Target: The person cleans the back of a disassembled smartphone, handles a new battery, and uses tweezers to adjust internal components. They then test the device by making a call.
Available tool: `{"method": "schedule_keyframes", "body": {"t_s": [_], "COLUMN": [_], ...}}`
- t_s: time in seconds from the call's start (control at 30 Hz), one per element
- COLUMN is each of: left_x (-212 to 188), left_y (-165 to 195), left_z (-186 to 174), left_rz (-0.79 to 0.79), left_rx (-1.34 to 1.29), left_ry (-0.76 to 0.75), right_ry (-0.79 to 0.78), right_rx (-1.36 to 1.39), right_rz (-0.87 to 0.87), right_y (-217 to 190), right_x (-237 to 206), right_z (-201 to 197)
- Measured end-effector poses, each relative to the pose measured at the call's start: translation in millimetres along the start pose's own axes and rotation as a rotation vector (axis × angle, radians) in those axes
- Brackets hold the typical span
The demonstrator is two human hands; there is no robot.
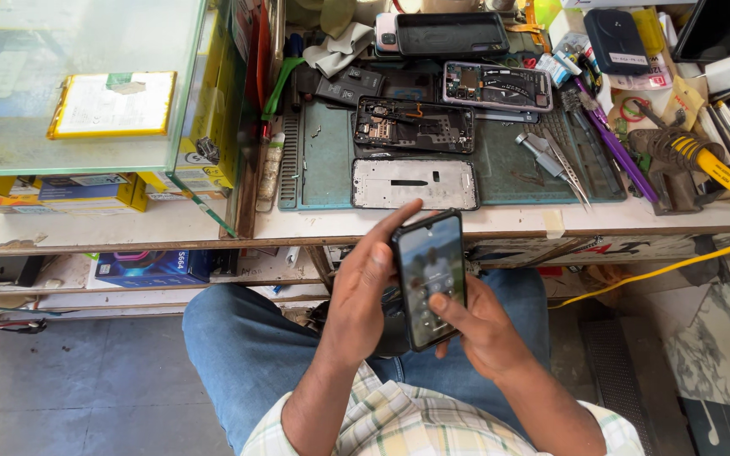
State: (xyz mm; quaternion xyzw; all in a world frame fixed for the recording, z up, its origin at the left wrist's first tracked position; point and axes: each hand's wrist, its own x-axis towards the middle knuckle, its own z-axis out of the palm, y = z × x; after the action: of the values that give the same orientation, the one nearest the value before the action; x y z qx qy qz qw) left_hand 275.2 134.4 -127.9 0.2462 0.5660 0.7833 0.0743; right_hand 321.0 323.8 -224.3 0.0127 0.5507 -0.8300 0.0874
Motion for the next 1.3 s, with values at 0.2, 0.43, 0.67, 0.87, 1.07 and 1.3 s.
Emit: {"method": "schedule_keyframes", "body": {"t_s": [0.2, 0.43, 0.67, 0.87, 1.07, 1.3], "left_x": [6, 4, 2, 3, 5, 7], "left_y": [-7, -9, -4, -5, -9, -10], "left_z": [-10, -12, -5, -9, -14, -15], "left_rz": [-0.123, -0.118, -0.072, -0.104, -0.132, -0.127], "left_rx": [-0.055, -0.042, 0.011, -0.002, -0.078, -0.084], "left_ry": [0.087, 0.085, 0.033, 0.071, 0.107, 0.111], "right_ry": [-0.081, -0.014, 0.069, -0.013, -0.035, -0.129], "right_rx": [0.173, 0.089, -0.156, 0.009, 0.086, 0.165], "right_rz": [0.032, 0.07, 0.016, 0.018, 0.068, 0.018], "right_y": [-5, -3, -2, -3, -4, -12], "right_x": [-4, -2, 0, -1, -2, -3], "right_z": [2, 6, 14, 8, 10, 13]}}
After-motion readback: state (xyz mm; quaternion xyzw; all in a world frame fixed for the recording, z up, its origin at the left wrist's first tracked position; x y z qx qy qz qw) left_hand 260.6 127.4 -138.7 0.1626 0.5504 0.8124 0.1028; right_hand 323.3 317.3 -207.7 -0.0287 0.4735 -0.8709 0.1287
